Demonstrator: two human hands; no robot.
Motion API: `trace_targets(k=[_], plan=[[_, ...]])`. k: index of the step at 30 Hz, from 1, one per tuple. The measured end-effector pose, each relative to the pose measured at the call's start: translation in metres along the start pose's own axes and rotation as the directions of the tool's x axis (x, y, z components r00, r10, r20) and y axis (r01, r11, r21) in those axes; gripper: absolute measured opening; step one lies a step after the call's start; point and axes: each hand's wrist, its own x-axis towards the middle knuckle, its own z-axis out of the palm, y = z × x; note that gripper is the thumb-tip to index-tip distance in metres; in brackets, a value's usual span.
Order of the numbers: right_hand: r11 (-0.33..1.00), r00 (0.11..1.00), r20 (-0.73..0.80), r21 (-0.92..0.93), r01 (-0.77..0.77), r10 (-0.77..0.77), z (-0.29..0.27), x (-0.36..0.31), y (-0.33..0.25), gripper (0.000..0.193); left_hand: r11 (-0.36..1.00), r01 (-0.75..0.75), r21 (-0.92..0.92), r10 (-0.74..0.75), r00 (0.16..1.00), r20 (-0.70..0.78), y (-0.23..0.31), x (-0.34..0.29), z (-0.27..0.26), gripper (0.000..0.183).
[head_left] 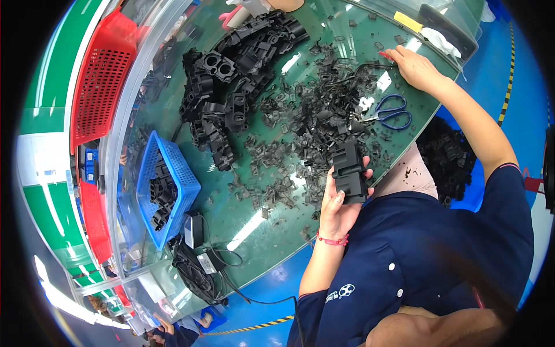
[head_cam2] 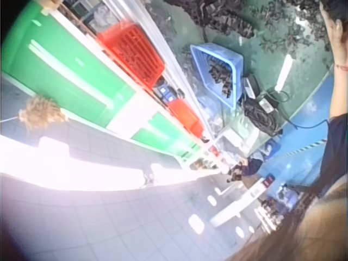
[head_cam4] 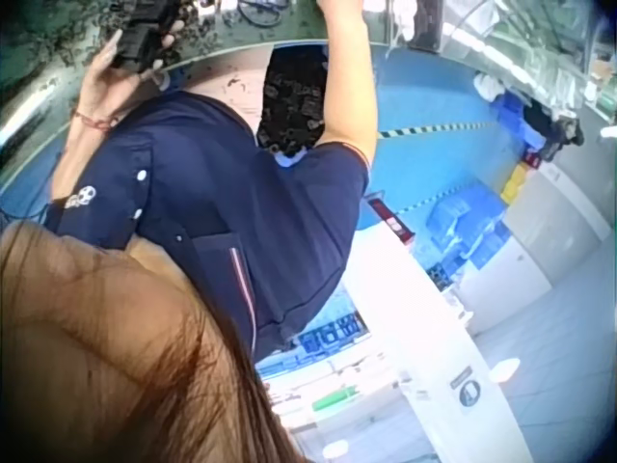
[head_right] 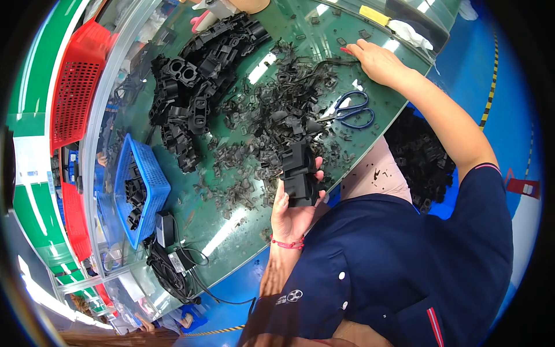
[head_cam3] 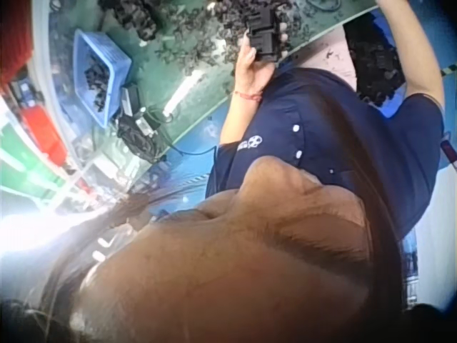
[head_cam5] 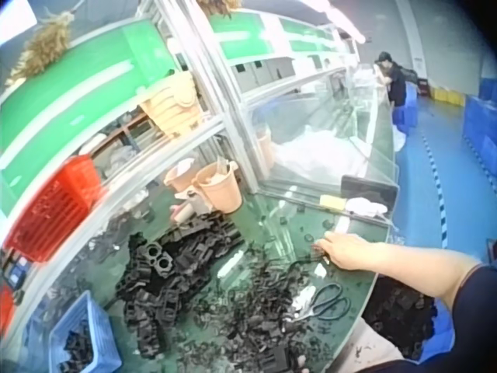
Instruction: Removing excess material and trimming black plastic housings using a scraper and pliers.
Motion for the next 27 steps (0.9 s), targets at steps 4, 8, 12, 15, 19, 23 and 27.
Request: trace_targets(k=[4,8,12,15,19,23,27], plan=[[0.997,0.994,-0.105,0.079,0.0,0.008,0.01,0.007,0.014,0.03,0.996,0.025,-0.091,-0.018,0.997,0.078,0.001,-0.002,-0.007,0.075],[0.933,0.961,-0.202,0.341,-0.11,0.188,-0.004,0.01,0.019,0.025,0.977,0.027,-0.21,-0.005,0.994,0.106,-0.001,-0.009,-0.018,0.071],[0.728,0.943,-0.223,0.685,-0.029,0.247,-0.028,0.008,0.013,0.023,0.958,0.03,-0.284,0.016,0.988,0.156,-0.004,-0.01,-0.028,0.063],[0.564,0.955,-0.122,0.824,-0.055,0.271,-0.045,0.003,-0.006,0.022,0.944,0.016,-0.33,0.024,0.993,0.118,-0.005,-0.008,-0.027,0.059],[0.167,0.977,0.018,0.984,-0.054,0.213,-0.056,-0.004,-0.024,0.024,0.921,0.009,-0.389,0.004,0.999,0.031,-0.005,-0.008,-0.03,0.054],[-0.02,0.993,0.108,0.994,-0.108,0.038,-0.067,-0.015,-0.048,0.025,0.9,0.007,-0.436,-0.013,1.0,-0.011,-0.005,-0.009,-0.03,0.052],[-0.156,0.981,0.181,0.969,-0.19,-0.068,-0.063,-0.029,-0.066,0.023,0.909,-0.031,-0.416,0.034,0.999,0.0,-0.001,-0.005,-0.019,0.057]])
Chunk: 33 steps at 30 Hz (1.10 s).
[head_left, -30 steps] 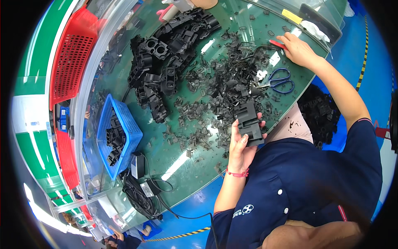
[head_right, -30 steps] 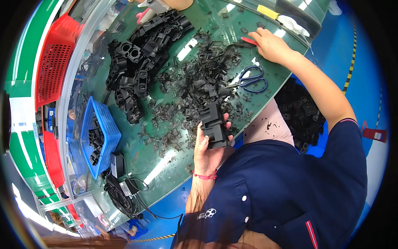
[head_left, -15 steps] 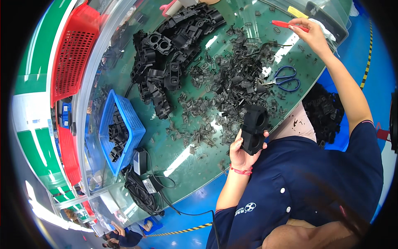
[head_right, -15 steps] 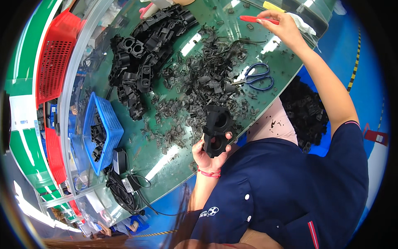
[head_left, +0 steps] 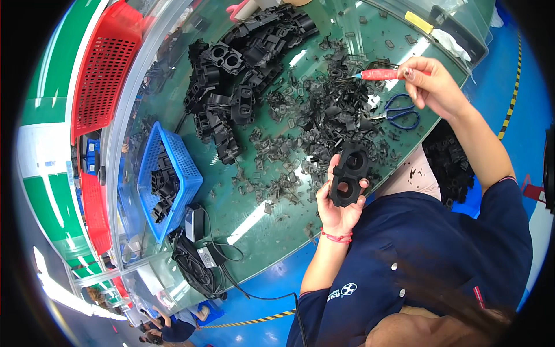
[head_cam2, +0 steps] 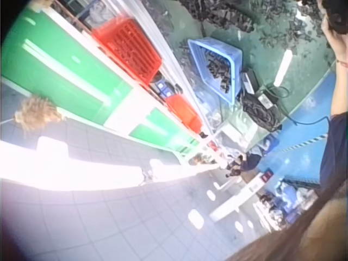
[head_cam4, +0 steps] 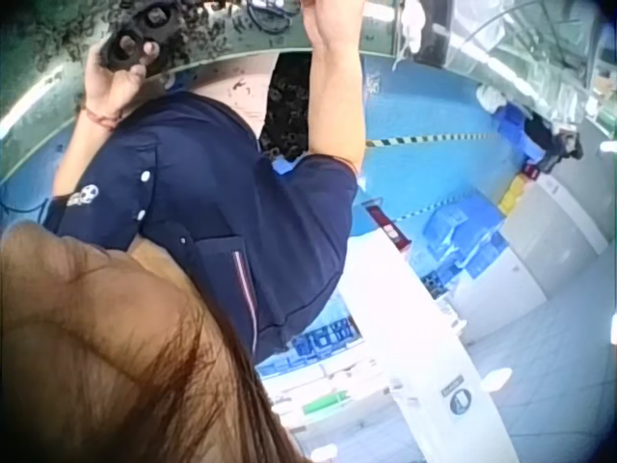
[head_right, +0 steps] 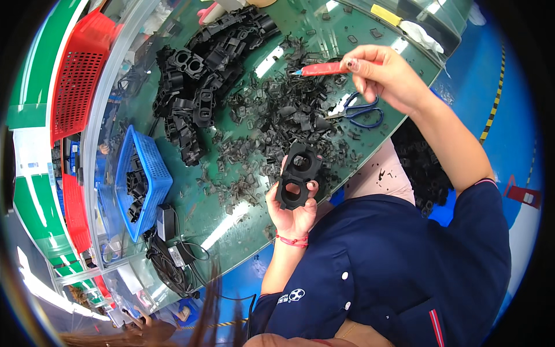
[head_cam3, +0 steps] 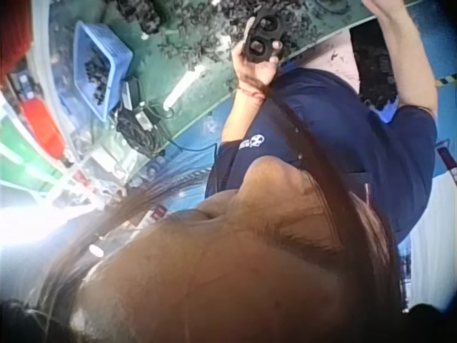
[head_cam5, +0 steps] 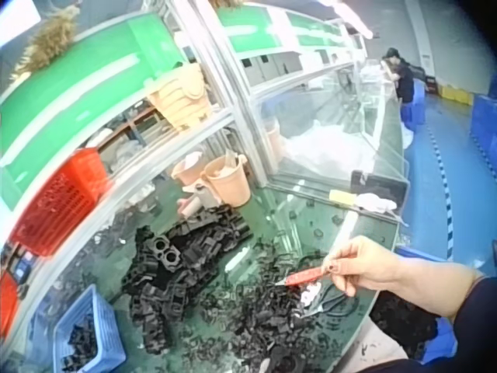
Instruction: Removing excess material and trimming black plastic housings using a scraper and pliers.
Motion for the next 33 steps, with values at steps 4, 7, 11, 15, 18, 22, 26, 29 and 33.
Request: trace_targets(k=[4,7,11,15,18,22,26,29,33], plan=[[0.989,0.99,0.09,0.114,0.096,-0.106,0.027,-0.015,0.006,0.032,0.998,0.019,-0.053,-0.019,1.0,-0.002,0.001,0.001,-0.001,0.062],[0.982,0.977,0.117,0.084,0.171,-0.18,0.034,-0.021,0.011,0.019,0.992,0.03,-0.119,-0.027,0.999,0.031,-0.001,-0.001,0.001,0.066],[0.98,0.968,0.168,-0.033,0.195,-0.187,0.053,-0.034,0.012,0.019,0.996,-0.083,0.011,0.083,0.996,0.037,0.0,-0.008,-0.014,0.063],[0.962,0.938,0.222,-0.009,0.274,-0.265,0.063,-0.035,0.019,0.027,0.996,-0.051,0.075,0.054,0.998,-0.033,-0.002,-0.007,-0.005,0.06],[0.98,0.95,0.237,0.061,0.192,-0.201,0.065,-0.035,0.025,0.027,0.998,0.057,0.01,-0.056,0.996,-0.062,0.001,-0.001,0.004,0.069],[0.995,0.985,0.153,0.076,0.072,-0.083,0.071,-0.035,0.026,0.013,0.992,0.107,-0.071,-0.109,0.994,-0.02,0.001,0.003,0.011,0.083],[0.983,0.989,0.094,0.154,0.095,-0.11,0.073,-0.033,0.026,0.015,0.997,0.05,0.066,-0.05,0.999,-0.009,0.002,0.004,0.005,0.087],[0.934,0.989,0.029,0.334,0.129,-0.147,0.073,-0.034,0.027,0.018,0.976,-0.022,0.219,0.022,1.0,0.003,0.001,0.004,0.013,0.087],[0.914,0.987,0.055,0.389,0.115,-0.148,0.071,-0.034,0.025,0.025,0.936,-0.057,0.346,0.043,0.998,0.047,0.003,0.001,0.008,0.083]])
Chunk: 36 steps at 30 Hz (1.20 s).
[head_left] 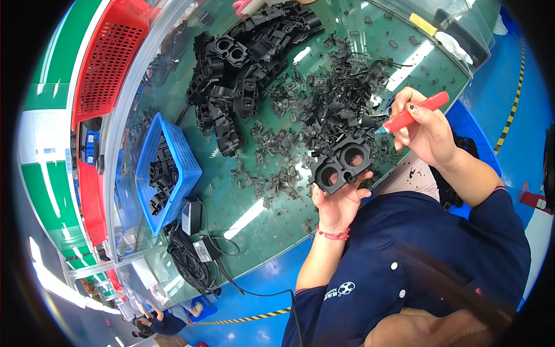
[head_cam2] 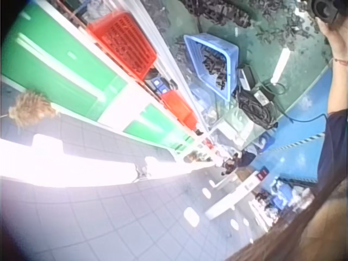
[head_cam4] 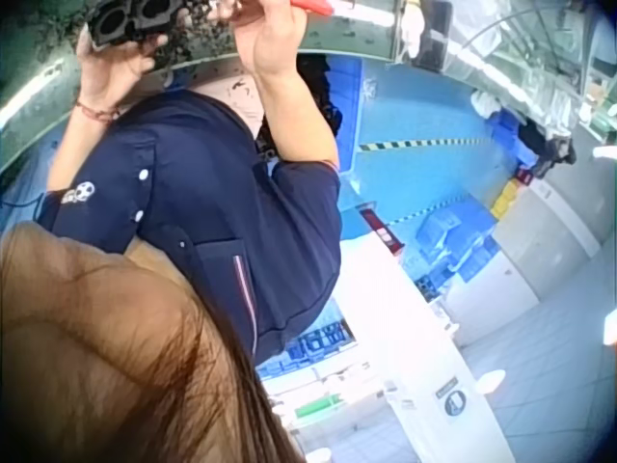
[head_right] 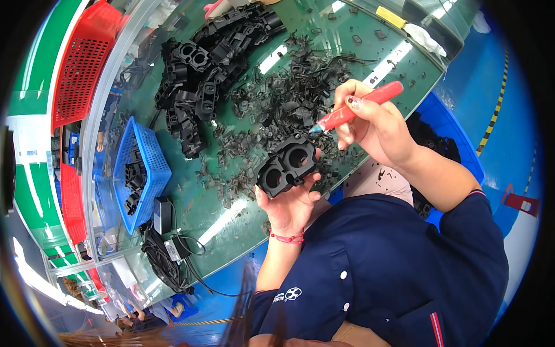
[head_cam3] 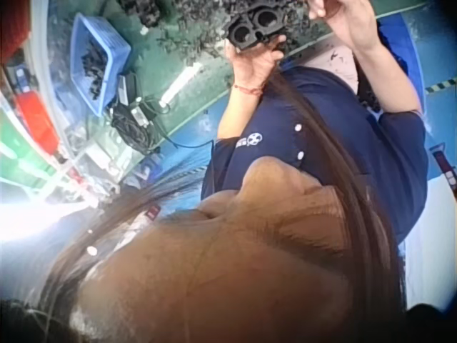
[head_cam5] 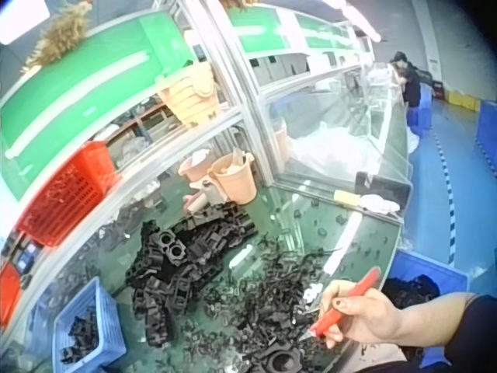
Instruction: Removing excess material and trimming black plastic housings using a scraper and pliers.
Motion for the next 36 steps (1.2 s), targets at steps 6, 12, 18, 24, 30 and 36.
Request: trace_targets(k=[6,12,18,24,30,36], plan=[[0.999,0.998,-0.059,-0.035,0.011,-0.013,0.007,0.0,0.009,0.031,0.998,-0.023,0.053,0.025,0.999,-0.044,-0.001,-0.002,0.001,0.084],[0.999,0.999,0.028,-0.028,0.035,-0.034,0.003,0.002,0.027,0.027,0.972,0.022,0.234,-0.018,1.0,-0.019,0.001,-0.003,0.009,0.103],[0.992,0.992,0.082,-0.08,0.099,-0.092,0.007,-0.012,0.04,0.022,0.92,-0.166,0.354,0.214,0.972,-0.1,-0.005,-0.007,0.016,0.093],[0.978,0.973,0.228,-0.206,0.011,0.037,0.019,-0.031,0.035,0.016,0.933,-0.215,0.288,0.239,0.97,-0.052,-0.012,-0.007,0.009,0.1],[0.939,0.972,0.228,-0.343,0.023,0.059,0.017,-0.029,0.022,0.026,0.931,-0.146,0.335,0.187,0.978,-0.093,-0.012,-0.01,0.01,0.087],[0.883,0.98,0.193,-0.466,0.05,0.047,0.012,-0.014,0.013,0.022,0.952,-0.111,0.285,0.141,0.986,-0.087,-0.016,-0.011,0.011,0.083]])
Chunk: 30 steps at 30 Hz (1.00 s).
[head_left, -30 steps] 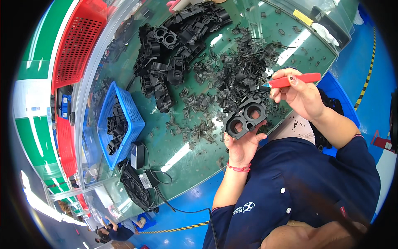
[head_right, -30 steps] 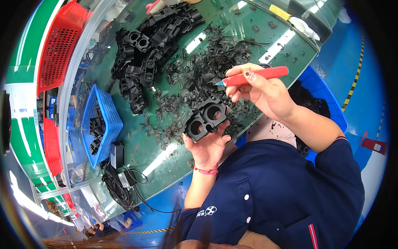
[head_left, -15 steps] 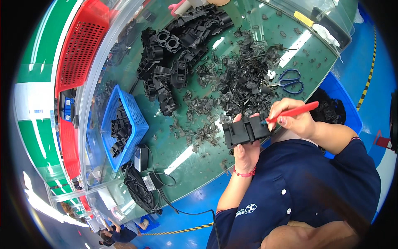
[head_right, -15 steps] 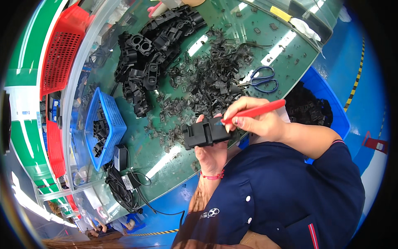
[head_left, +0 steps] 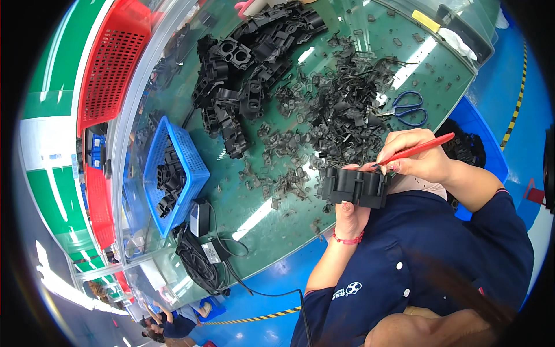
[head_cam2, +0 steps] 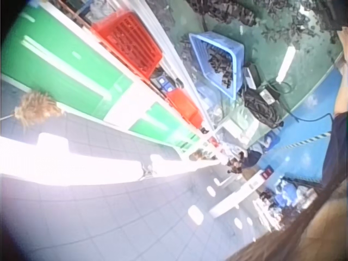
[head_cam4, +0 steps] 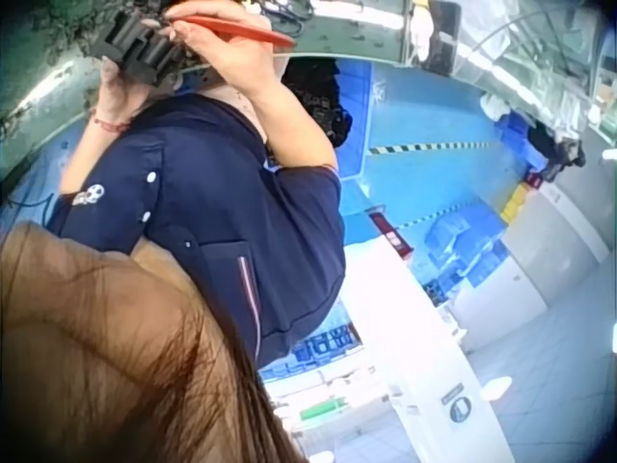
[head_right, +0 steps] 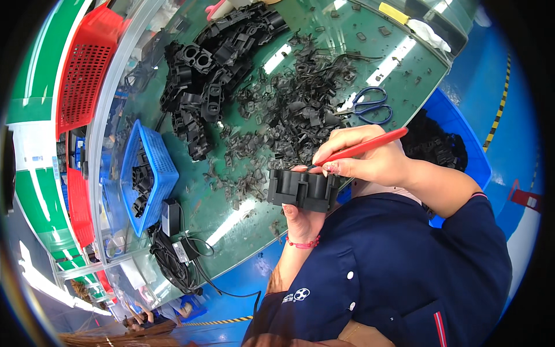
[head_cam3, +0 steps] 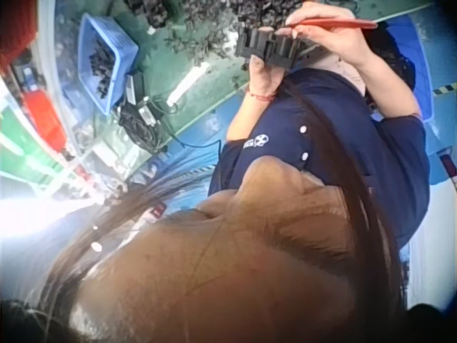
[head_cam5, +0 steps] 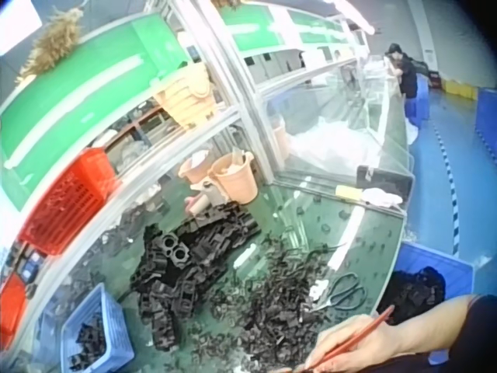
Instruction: Removing excess material and trimming black plastic housings using a scraper and pliers.
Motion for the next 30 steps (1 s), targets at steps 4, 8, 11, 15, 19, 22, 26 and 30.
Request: trace_targets(k=[4,8,11,15,19,22,26,30], plan=[[0.996,0.997,0.039,-0.058,-0.063,0.065,0.003,0.007,0.0,0.021,0.999,0.043,0.031,-0.041,0.998,-0.056,-0.003,-0.005,-0.005,0.082],[0.989,0.992,0.084,-0.117,-0.086,0.096,0.007,0.012,0.006,0.017,0.984,0.059,0.166,-0.038,0.991,-0.127,-0.004,-0.005,-0.012,0.073],[0.986,0.984,0.065,-0.048,-0.162,0.165,0.008,0.009,0.018,0.014,0.935,0.029,0.353,0.015,0.993,-0.121,-0.004,-0.002,-0.02,0.068],[0.977,0.98,-0.006,0.077,-0.197,0.198,0.011,0.006,0.03,0.016,0.839,-0.044,0.542,0.139,0.981,-0.135,-0.003,-0.001,-0.017,0.071],[0.956,0.956,-0.037,0.041,-0.29,0.292,0.011,0.005,0.023,0.016,0.688,-0.075,0.722,0.226,0.967,-0.115,0.005,0.0,-0.006,0.076],[0.936,0.983,-0.027,-0.301,-0.182,0.182,0.009,0.005,0.022,0.014,0.669,-0.023,0.743,0.203,0.967,-0.153,0.002,-0.002,-0.011,0.074],[0.769,0.992,-0.015,-0.633,0.089,-0.127,0.006,0.008,0.028,0.011,0.8,0.005,0.6,0.1,0.985,-0.143,0.0,-0.002,-0.014,0.066],[0.866,0.977,-0.163,-0.498,0.04,-0.139,-0.005,0.016,0.031,0.014,0.912,0.074,0.403,-0.009,0.987,-0.161,-0.002,-0.002,-0.02,0.06]])
